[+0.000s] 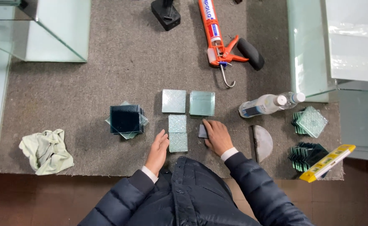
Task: Organizing and aligning small glass tiles on a workbench using hands and a level.
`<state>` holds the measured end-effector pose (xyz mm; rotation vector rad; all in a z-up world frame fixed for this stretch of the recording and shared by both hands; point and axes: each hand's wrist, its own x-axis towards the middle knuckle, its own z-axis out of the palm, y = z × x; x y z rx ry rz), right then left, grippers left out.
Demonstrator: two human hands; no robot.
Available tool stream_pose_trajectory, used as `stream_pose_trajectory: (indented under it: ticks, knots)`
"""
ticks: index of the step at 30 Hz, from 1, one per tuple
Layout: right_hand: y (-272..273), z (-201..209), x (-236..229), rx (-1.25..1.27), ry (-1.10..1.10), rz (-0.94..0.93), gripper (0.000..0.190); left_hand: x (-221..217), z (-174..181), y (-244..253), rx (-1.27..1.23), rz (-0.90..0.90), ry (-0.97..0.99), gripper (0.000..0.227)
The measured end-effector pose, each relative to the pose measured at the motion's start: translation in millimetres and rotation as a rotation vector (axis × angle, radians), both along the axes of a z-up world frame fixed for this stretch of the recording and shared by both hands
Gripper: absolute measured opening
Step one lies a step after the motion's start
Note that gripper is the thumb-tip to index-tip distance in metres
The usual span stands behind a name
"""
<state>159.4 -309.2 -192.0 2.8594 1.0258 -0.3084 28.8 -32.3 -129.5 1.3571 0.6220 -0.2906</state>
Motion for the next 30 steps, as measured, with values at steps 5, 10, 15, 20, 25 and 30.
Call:
stream_pose_trajectory:
  ticks: [5, 10, 15, 20, 25, 30]
  knots:
    - [50.0, 49.5, -28.2, 0.439, 0.228, -0.254, 0.074, 18.9, -21.6, -3.4, 0.046, 0.019, 0.044, 0.066]
    - [82.3, 6.9, -41.0, 0.908, 0.805, -0.630, 0.082, 41.2, -23.3, -9.9, 0.121, -0.040, 0.191, 0.071]
    - [102.4, 39.5, -42.2, 0.894, 0.952, -0.667, 0.088, 50.1, -40.8, -20.8, 0.164, -0.116, 0.187, 0.077]
    - [105.0, 41.1, -43.6, 0.827, 0.901, -0.615, 0.090, 45.9, -50.7, -30.7, 0.212, -0.158, 0.181, 0.078]
    - [100.7, 25.6, -45.0, 0.826, 0.846, -0.549, 0.091, 44.2, -30.0, -27.7, 0.205, -0.188, 0.196, 0.079]
    - [99.0, 29.0, -19.1, 0.659, 0.231, -0.144, 0.082, 42.6, -30.7, -22.1, 0.190, -0.126, 0.195, 0.078]
